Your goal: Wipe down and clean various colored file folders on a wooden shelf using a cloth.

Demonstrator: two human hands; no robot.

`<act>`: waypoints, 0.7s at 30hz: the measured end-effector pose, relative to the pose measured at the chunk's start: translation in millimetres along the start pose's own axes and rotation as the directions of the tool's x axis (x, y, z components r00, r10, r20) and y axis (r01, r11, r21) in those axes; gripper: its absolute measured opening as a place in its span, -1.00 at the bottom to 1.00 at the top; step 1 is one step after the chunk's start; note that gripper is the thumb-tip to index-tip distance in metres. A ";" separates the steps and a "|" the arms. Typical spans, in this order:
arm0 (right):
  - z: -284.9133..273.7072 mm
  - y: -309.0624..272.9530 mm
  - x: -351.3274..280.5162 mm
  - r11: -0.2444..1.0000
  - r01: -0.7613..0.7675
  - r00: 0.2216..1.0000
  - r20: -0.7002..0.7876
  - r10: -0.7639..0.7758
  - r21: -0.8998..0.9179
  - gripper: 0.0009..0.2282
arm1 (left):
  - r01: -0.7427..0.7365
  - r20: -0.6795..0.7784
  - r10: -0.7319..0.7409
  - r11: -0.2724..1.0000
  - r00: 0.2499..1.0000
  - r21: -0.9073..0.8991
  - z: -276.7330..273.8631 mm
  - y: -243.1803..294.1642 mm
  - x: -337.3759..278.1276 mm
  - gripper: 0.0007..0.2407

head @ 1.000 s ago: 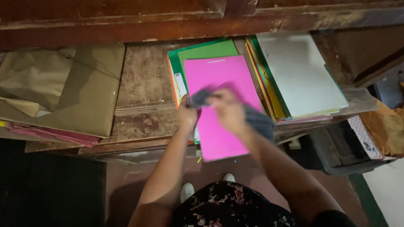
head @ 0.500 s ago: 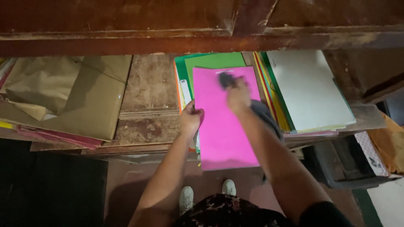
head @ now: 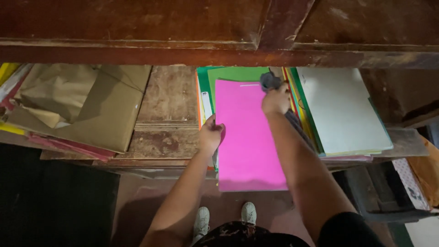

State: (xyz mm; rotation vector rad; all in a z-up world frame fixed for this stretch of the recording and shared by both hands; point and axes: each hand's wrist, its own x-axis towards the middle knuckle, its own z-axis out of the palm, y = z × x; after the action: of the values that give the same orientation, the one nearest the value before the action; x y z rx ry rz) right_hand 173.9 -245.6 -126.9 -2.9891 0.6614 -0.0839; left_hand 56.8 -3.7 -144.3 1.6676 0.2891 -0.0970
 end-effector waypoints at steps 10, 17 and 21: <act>-82.8 -51.3 -97.6 0.968 0.174 0.963 0.174 -0.205 0.180 -0.71 | 0.000 0.006 -0.001 0.998 1.000 0.069 0.4 9.8 -4.1 -0.60; 21.5 56.7 -69.8 0.992 0.123 0.992 -0.035 -0.124 -0.027 -0.69 | -0.002 -0.038 0.007 0.990 0.999 0.144 4.1 20.1 -16.0 -0.64; -16.4 13.6 -174.3 0.932 0.342 0.938 0.111 -0.330 -0.123 -0.70 | 0.013 -0.034 -0.008 0.991 0.999 0.136 3.1 18.9 -18.6 -0.66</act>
State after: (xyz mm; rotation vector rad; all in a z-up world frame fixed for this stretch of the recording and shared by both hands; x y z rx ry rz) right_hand 9.3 -185.1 -118.2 -3.1877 0.1443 0.0790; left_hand 43.8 -11.0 -122.1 1.8048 0.3225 -0.0990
